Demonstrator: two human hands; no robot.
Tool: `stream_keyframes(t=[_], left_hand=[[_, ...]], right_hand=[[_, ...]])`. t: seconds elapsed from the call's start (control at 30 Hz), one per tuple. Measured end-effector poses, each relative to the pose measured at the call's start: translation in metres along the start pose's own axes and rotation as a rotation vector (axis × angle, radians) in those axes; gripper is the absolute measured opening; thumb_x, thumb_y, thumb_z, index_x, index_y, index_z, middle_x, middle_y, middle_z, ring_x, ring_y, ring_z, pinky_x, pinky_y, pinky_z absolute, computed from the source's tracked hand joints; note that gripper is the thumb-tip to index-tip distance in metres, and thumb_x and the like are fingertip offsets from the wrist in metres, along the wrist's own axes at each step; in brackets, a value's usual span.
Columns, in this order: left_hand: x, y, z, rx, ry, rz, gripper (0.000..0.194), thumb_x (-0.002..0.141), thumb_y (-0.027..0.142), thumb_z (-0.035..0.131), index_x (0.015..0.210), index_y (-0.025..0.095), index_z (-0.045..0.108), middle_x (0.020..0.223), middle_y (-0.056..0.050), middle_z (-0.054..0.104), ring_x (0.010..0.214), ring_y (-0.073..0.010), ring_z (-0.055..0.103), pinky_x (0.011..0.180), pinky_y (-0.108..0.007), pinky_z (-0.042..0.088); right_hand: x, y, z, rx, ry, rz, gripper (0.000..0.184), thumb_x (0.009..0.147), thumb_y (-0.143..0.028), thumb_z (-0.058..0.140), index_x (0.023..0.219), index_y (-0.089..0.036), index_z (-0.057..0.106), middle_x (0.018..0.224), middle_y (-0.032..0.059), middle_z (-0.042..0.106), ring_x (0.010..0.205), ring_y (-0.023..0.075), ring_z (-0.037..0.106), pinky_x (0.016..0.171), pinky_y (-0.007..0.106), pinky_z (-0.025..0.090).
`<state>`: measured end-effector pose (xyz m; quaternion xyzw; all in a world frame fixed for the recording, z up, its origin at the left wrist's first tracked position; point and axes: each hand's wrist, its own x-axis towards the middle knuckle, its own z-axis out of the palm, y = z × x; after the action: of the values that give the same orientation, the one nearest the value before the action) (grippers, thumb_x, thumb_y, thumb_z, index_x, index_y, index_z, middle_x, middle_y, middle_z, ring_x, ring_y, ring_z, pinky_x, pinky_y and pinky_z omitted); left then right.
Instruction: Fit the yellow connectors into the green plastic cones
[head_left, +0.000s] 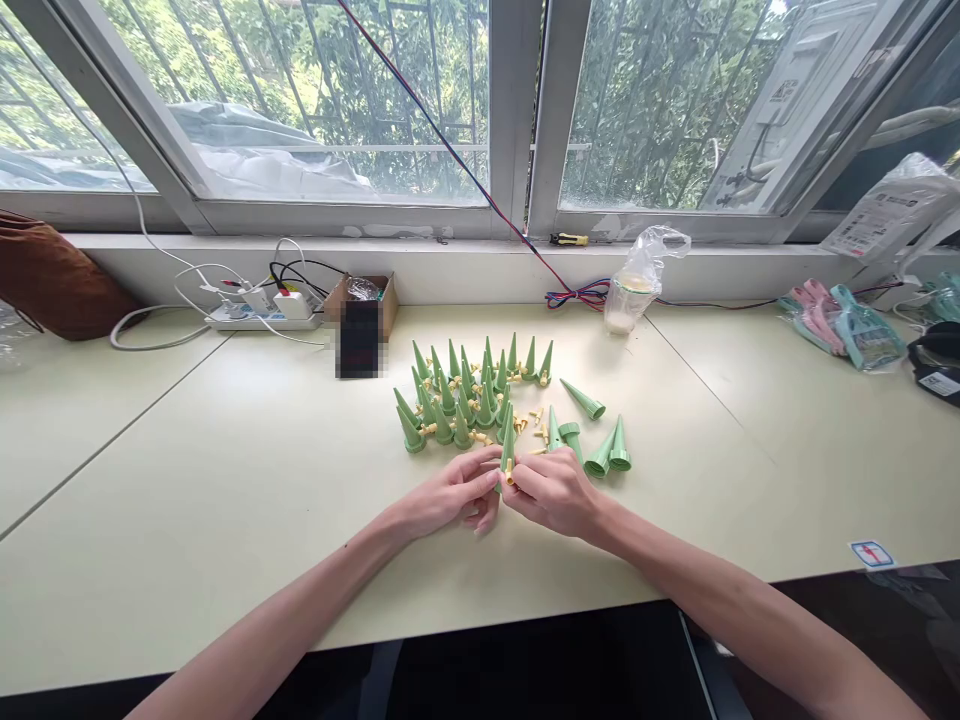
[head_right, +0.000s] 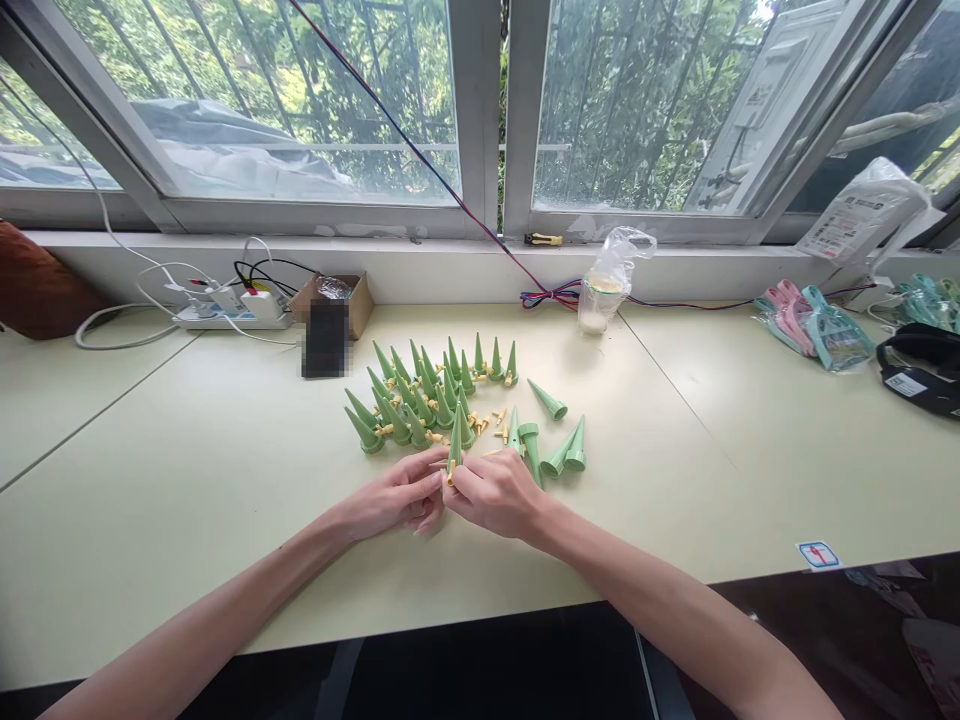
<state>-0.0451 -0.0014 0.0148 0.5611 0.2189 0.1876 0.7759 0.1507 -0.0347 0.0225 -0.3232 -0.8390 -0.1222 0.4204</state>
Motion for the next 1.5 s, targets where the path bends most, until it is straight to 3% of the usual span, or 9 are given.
stream_keyframes(t=[0.57,1.1,1.27,1.5], left_hand=[[0.001,-0.001,0.001,-0.032,0.009,0.002,0.05,0.099,0.041,0.055,0.139,0.013,0.043,0.055,0.003,0.057,0.046,-0.0097,0.053,0.046,-0.021,0.028],[0.0,0.002,0.003,0.006,0.031,-0.006,0.052,0.095,0.046,0.059,0.135,0.014,0.046,0.056,0.003,0.058,0.046,-0.0103,0.054,0.046,-0.022,0.029],[-0.004,0.014,0.005,0.081,0.071,-0.015,0.048,0.092,0.045,0.063,0.129,0.015,0.052,0.063,0.001,0.061,0.054,-0.012,0.059,0.046,-0.021,0.033],[-0.009,0.028,-0.003,0.298,0.112,0.008,0.042,0.092,0.048,0.062,0.117,0.014,0.06,0.089,-0.008,0.069,0.048,-0.009,0.059,0.04,-0.018,0.035]], right_hand=[[-0.003,0.001,0.002,-0.072,-0.075,-0.013,0.041,0.096,-0.016,0.046,0.055,-0.019,0.04,0.051,-0.0058,0.034,0.047,0.0082,0.022,0.046,0.025,0.021],[-0.001,0.002,0.002,-0.012,0.003,0.0,0.04,0.092,-0.017,0.05,0.053,-0.019,0.04,0.047,-0.0056,0.036,0.044,0.0076,0.024,0.045,0.025,0.021],[-0.003,0.003,0.004,-0.039,-0.028,0.048,0.037,0.09,-0.019,0.05,0.054,-0.019,0.044,0.046,-0.0052,0.04,0.043,0.0073,0.026,0.043,0.024,0.021],[-0.003,0.004,0.003,0.063,-0.13,0.018,0.034,0.096,-0.023,0.048,0.062,-0.018,0.05,0.051,-0.005,0.043,0.045,0.0068,0.032,0.046,0.024,0.02]])
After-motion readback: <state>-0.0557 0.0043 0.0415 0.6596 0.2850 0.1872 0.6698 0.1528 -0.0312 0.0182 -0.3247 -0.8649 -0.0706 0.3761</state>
